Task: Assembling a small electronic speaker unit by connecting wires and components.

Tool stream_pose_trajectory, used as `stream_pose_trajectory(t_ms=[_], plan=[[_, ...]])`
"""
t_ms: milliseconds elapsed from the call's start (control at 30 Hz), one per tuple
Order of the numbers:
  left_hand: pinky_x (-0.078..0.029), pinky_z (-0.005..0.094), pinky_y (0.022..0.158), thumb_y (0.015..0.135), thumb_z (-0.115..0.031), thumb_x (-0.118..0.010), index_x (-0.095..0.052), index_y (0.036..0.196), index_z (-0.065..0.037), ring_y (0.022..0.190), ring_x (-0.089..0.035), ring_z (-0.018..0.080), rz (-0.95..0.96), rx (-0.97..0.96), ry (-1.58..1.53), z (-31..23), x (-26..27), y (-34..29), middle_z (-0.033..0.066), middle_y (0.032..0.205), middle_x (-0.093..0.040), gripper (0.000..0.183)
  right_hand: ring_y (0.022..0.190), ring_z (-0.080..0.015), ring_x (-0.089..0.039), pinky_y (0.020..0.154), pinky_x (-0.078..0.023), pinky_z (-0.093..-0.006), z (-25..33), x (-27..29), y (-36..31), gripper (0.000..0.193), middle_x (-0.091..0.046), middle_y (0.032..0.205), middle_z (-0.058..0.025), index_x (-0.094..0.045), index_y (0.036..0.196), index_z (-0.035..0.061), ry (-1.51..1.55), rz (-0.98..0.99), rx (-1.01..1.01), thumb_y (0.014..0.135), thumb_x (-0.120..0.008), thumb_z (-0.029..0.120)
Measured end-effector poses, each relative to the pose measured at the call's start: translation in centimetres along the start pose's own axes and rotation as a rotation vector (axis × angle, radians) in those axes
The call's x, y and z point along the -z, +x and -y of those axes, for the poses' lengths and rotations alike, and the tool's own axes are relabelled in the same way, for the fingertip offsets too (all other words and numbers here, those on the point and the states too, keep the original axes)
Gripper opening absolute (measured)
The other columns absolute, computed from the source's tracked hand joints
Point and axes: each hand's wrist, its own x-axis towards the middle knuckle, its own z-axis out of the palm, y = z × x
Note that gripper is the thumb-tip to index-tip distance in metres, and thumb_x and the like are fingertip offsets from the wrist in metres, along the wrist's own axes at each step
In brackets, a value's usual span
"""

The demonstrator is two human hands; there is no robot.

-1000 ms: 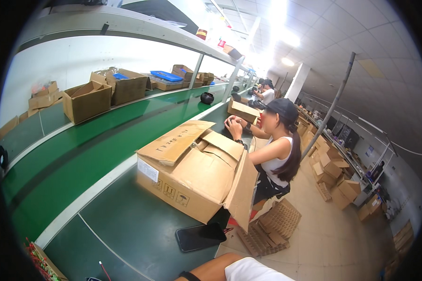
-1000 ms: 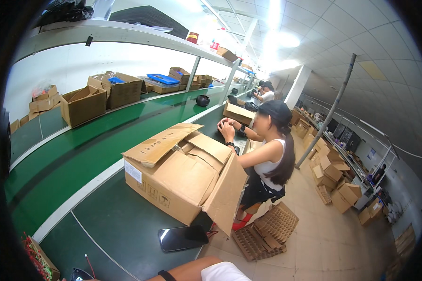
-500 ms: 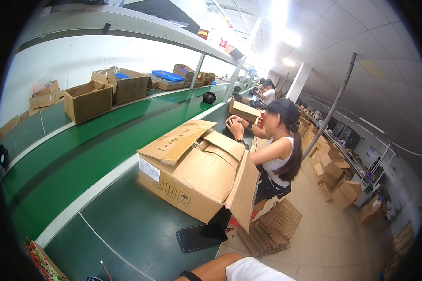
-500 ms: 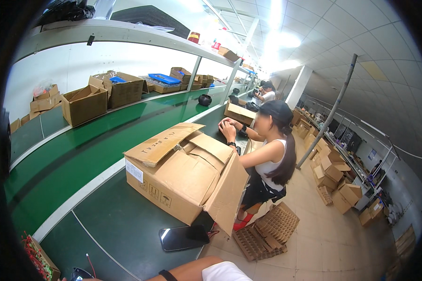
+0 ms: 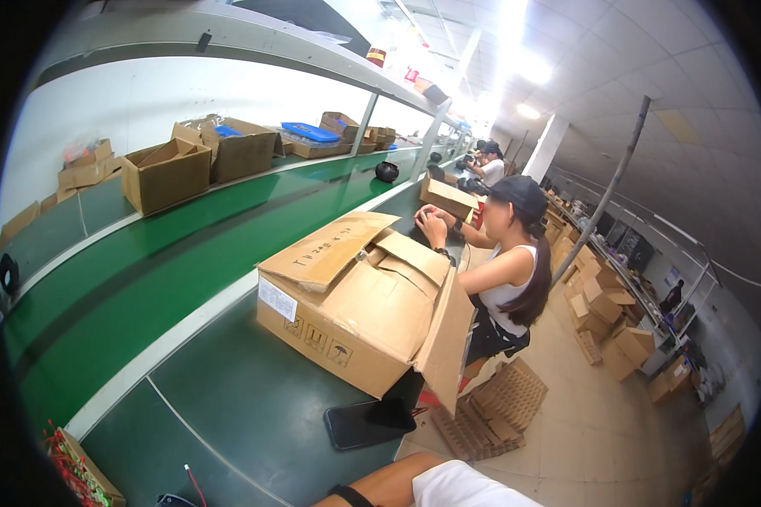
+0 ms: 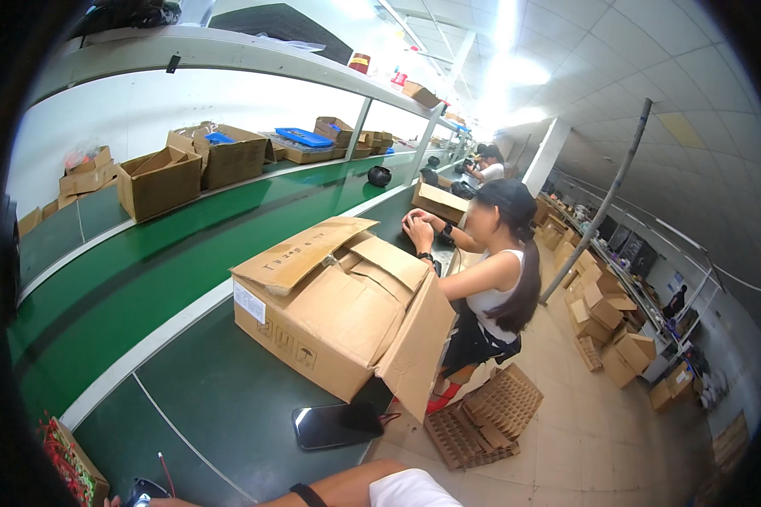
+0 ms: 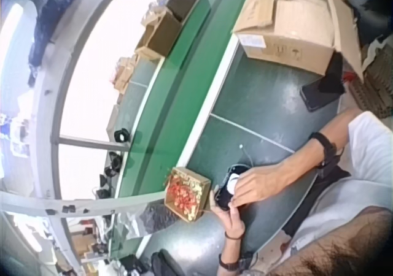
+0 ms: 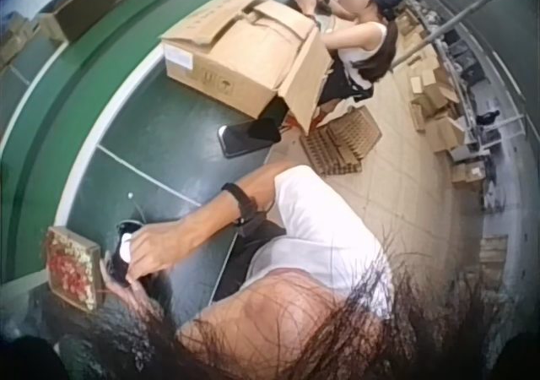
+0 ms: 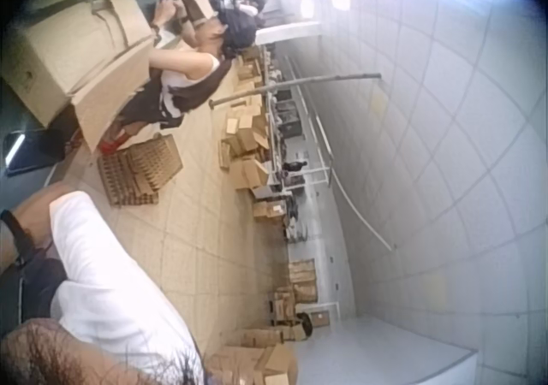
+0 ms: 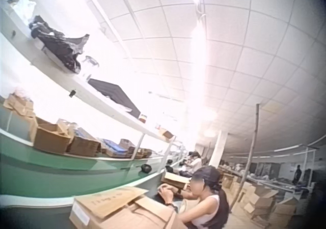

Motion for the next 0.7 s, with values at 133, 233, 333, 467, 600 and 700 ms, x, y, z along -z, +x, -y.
stream_pose_trajectory(t_ms=[133, 233, 333, 467, 600, 700], plan=[[-0.033, 0.0458, 0.115, 0.102, -0.046, -0.046, -0.035, 0.151, 0.004, 0.135, -0.044, 0.0363, 0.079, -0.122, 0.001, -2.3, -1.1, 0.0, 0.0245, 0.149, -0.044, 0.071, 0.085, -0.0239, -0.066, 0.071, -0.049, -0.0378, -0.5, 0.1, -0.4, 0.019, -0.071, 0.097, -0.0042, -0.072, 0.106, 0.0085, -0.026, 0.028, -0.036, 0.093, -0.065, 0.019], [-0.029, 0.0472, 0.117, 0.103, -0.043, -0.043, -0.032, 0.153, 0.007, 0.139, -0.04, 0.0398, 0.103, -0.102, 0.067, -3.9, -1.1, -0.1, 0.0283, 0.152, -0.038, 0.071, 0.087, -0.0237, -0.066, 0.072, -0.049, -0.0378, -0.1, 0.4, -0.6, 0.02, -0.072, 0.101, -0.0032, -0.072, 0.107, 0.0093, -0.043, 0.063, -0.064, 0.091, -0.067, 0.02], [-0.026, 0.048, 0.118, 0.104, -0.039, -0.042, -0.03, 0.152, 0.008, 0.141, -0.038, 0.0414, 0.122, -0.096, 0.134, -4.0, -0.7, -0.3, 0.0307, 0.151, -0.037, 0.069, 0.087, -0.0235, -0.066, 0.072, -0.05, -0.0378, 0.1, 0.7, -0.4, 0.021, -0.072, 0.101, -0.0028, -0.072, 0.108, 0.01, -0.035, 0.066, -0.064, 0.09, -0.068, 0.02], [-0.025, 0.0479, 0.119, 0.103, -0.033, -0.041, -0.029, 0.151, 0.012, 0.141, -0.036, 0.0424, 0.135, -0.154, 0.084, -3.7, -0.6, -0.1, 0.0321, 0.151, -0.037, 0.066, 0.087, -0.0236, -0.066, 0.072, -0.05, -0.0379, -0.1, 0.4, -0.3, 0.021, -0.072, 0.101, -0.0032, -0.073, 0.108, 0.0095, -0.014, 0.06, -0.058, 0.09, -0.069, 0.02], [-0.024, 0.0474, 0.12, 0.102, -0.028, -0.042, -0.026, 0.151, 0.014, 0.142, -0.036, 0.0416, 0.145, -0.155, -0.016, -3.1, -0.7, -0.1, 0.0323, 0.151, -0.035, 0.066, 0.084, -0.0242, -0.066, 0.07, -0.05, -0.0384, -0.2, 0.3, -0.4, 0.022, -0.073, 0.1, -0.0045, -0.073, 0.108, 0.0083, -0.014, 0.04, -0.043, 0.09, -0.069, 0.02], [-0.023, 0.0471, 0.12, 0.102, -0.028, -0.042, -0.025, 0.151, 0.015, 0.142, -0.035, 0.041, 0.155, -0.144, -0.019, -3.3, -0.6, -0.1, 0.032, 0.152, -0.034, 0.067, 0.084, -0.0242, -0.066, 0.07, -0.05, -0.0383, -0.3, 0.3, -0.5, 0.023, -0.073, 0.1, -0.0051, -0.073, 0.109, 0.0078, -0.019, 0.036, -0.036, 0.09, -0.069, 0.02]])
